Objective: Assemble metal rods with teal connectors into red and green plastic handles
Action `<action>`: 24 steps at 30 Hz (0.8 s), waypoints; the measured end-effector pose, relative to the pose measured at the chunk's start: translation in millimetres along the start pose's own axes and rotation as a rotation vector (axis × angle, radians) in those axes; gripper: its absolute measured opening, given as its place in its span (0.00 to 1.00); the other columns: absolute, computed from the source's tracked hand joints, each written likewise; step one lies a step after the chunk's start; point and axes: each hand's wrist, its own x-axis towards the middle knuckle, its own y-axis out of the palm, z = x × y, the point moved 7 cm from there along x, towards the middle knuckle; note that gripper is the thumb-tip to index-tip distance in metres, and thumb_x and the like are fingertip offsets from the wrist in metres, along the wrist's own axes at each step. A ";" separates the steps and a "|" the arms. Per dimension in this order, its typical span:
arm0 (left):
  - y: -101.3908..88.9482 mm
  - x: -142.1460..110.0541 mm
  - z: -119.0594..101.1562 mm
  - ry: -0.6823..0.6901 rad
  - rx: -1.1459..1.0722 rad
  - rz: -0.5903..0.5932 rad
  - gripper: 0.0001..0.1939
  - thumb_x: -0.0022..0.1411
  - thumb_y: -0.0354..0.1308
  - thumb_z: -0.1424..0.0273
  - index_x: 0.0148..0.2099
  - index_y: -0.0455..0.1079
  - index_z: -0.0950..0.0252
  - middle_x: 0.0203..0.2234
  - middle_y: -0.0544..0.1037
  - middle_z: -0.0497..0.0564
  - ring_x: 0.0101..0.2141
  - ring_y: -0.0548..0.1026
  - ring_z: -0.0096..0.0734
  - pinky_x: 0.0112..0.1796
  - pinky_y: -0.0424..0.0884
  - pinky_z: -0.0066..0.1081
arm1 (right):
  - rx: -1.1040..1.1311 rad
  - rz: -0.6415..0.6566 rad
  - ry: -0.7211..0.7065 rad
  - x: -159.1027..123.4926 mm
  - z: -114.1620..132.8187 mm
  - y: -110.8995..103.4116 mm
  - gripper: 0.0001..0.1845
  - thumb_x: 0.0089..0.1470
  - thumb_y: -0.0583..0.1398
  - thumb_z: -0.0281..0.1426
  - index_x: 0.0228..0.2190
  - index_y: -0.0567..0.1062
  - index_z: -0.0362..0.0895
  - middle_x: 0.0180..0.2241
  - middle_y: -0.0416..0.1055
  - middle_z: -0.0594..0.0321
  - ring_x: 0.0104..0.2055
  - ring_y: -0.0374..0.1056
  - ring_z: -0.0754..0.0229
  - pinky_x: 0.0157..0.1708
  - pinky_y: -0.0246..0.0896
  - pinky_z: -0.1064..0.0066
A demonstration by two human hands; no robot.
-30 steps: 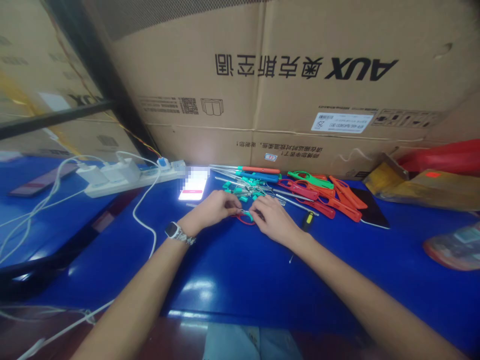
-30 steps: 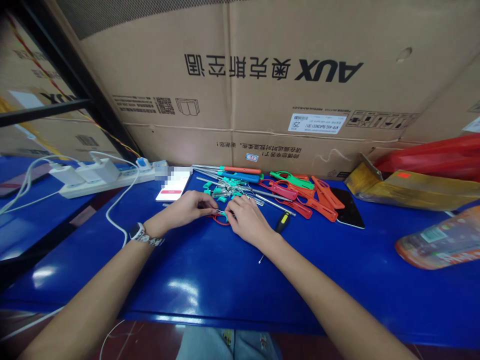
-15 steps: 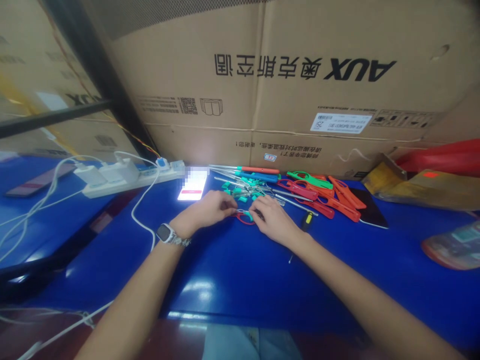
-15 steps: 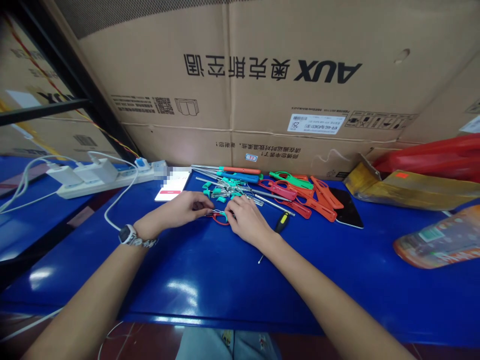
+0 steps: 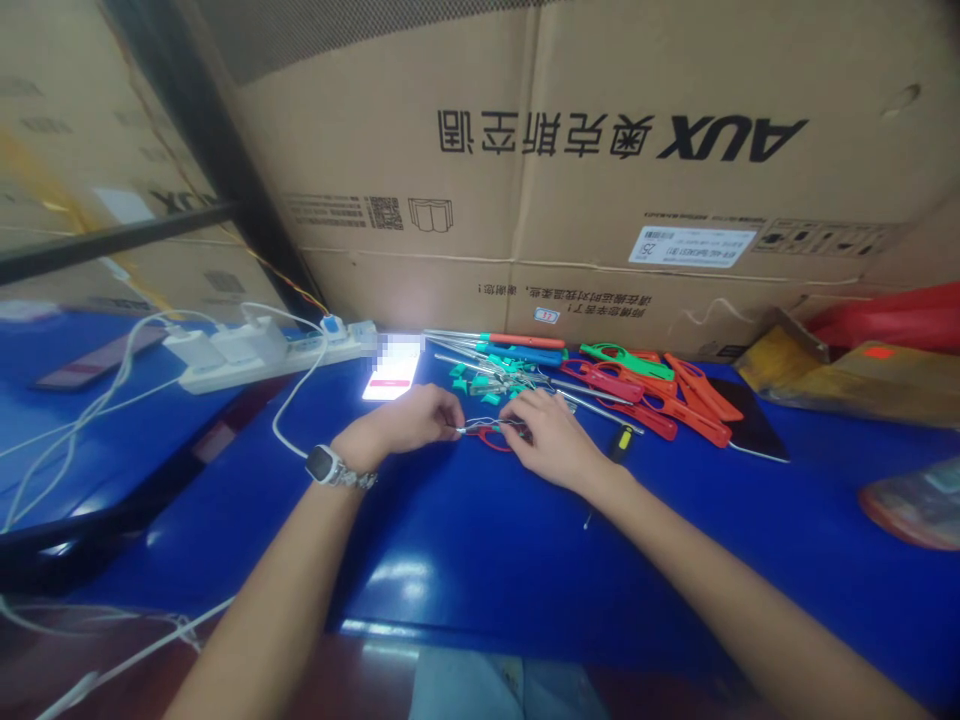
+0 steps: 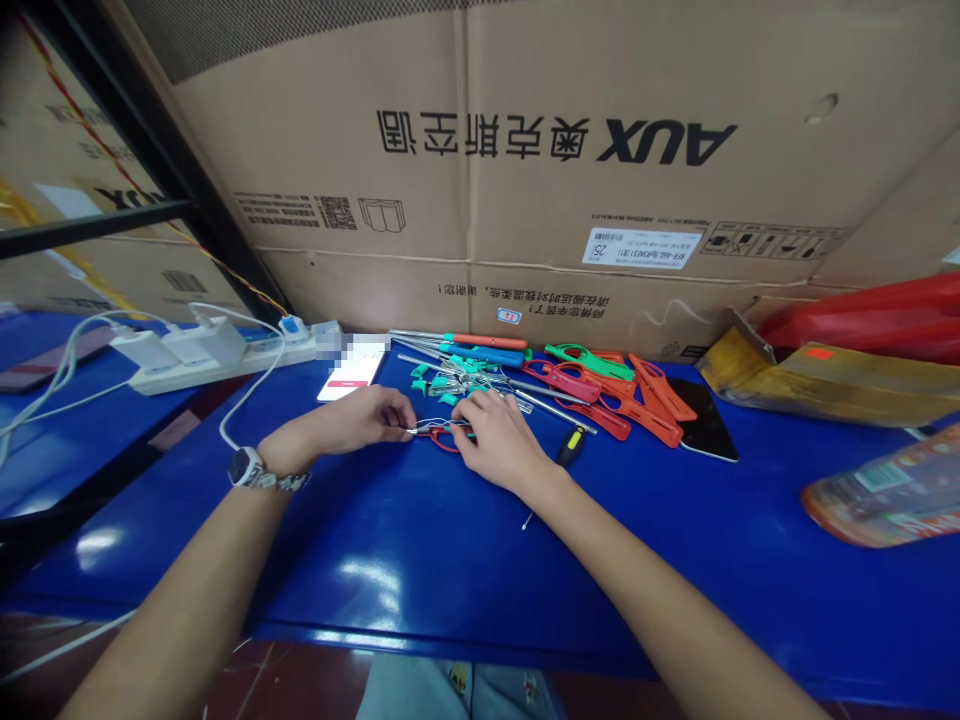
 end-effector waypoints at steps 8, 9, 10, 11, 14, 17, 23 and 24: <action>-0.7 -1.5 -14.6 0.107 -0.046 0.003 0.05 0.55 0.61 0.72 0.36 0.76 0.65 0.28 0.80 0.50 0.30 0.76 0.32 0.32 0.69 0.28 | 0.063 0.015 -0.039 13.1 10.1 11.8 0.03 0.60 0.61 0.31 0.36 0.76 0.46 0.37 0.76 0.62 0.43 0.66 0.55 0.45 0.50 0.62; -1.2 -1.8 -14.6 0.109 -0.049 -0.002 0.05 0.55 0.61 0.72 0.36 0.76 0.65 0.28 0.80 0.50 0.30 0.76 0.32 0.32 0.69 0.28 | 0.094 0.014 -0.033 13.8 8.6 12.9 0.02 0.60 0.61 0.30 0.34 0.76 0.46 0.36 0.76 0.63 0.42 0.67 0.56 0.45 0.50 0.63; -1.6 -1.9 -14.6 0.111 -0.051 -0.006 0.05 0.55 0.61 0.72 0.36 0.76 0.65 0.28 0.80 0.50 0.30 0.76 0.32 0.32 0.69 0.28 | 0.125 0.012 -0.025 14.2 6.9 13.5 0.02 0.59 0.62 0.30 0.34 0.76 0.46 0.35 0.76 0.63 0.42 0.67 0.57 0.44 0.50 0.63; -1.8 -1.8 -14.7 0.114 -0.054 -0.007 0.05 0.55 0.61 0.72 0.36 0.76 0.65 0.28 0.80 0.50 0.30 0.76 0.32 0.33 0.69 0.28 | 0.151 0.009 -0.018 14.4 5.4 13.8 0.03 0.59 0.62 0.30 0.33 0.76 0.46 0.34 0.76 0.64 0.41 0.68 0.57 0.44 0.51 0.64; -1.1 -0.6 -15.9 0.129 -0.066 -0.012 0.05 0.56 0.61 0.72 0.35 0.77 0.65 0.28 0.81 0.50 0.30 0.76 0.32 0.33 0.69 0.28 | 0.178 -0.012 -0.007 13.9 2.9 13.8 0.04 0.59 0.62 0.29 0.31 0.77 0.46 0.33 0.77 0.64 0.40 0.68 0.58 0.43 0.51 0.64; 0.8 0.6 -18.9 0.144 -0.085 0.000 0.06 0.56 0.61 0.71 0.36 0.78 0.66 0.28 0.81 0.50 0.29 0.76 0.31 0.32 0.68 0.28 | 0.157 -0.037 0.006 13.4 3.0 15.5 0.03 0.57 0.62 0.28 0.30 0.76 0.46 0.32 0.77 0.65 0.39 0.69 0.58 0.43 0.50 0.64; -3.2 -2.3 -22.5 0.164 -0.123 0.018 0.07 0.58 0.60 0.70 0.37 0.77 0.67 0.30 0.81 0.51 0.30 0.75 0.31 0.34 0.68 0.28 | 0.188 -0.086 -0.017 10.0 9.1 9.3 0.07 0.53 0.62 0.27 0.36 0.74 0.47 0.37 0.76 0.63 0.42 0.69 0.55 0.43 0.53 0.63; -4.2 -2.8 -22.0 0.166 -0.126 0.017 0.07 0.58 0.60 0.70 0.37 0.77 0.67 0.31 0.81 0.51 0.31 0.75 0.31 0.34 0.68 0.28 | 0.179 -0.105 -0.031 8.2 10.6 5.2 0.09 0.52 0.63 0.27 0.38 0.73 0.46 0.39 0.75 0.62 0.44 0.68 0.54 0.44 0.54 0.63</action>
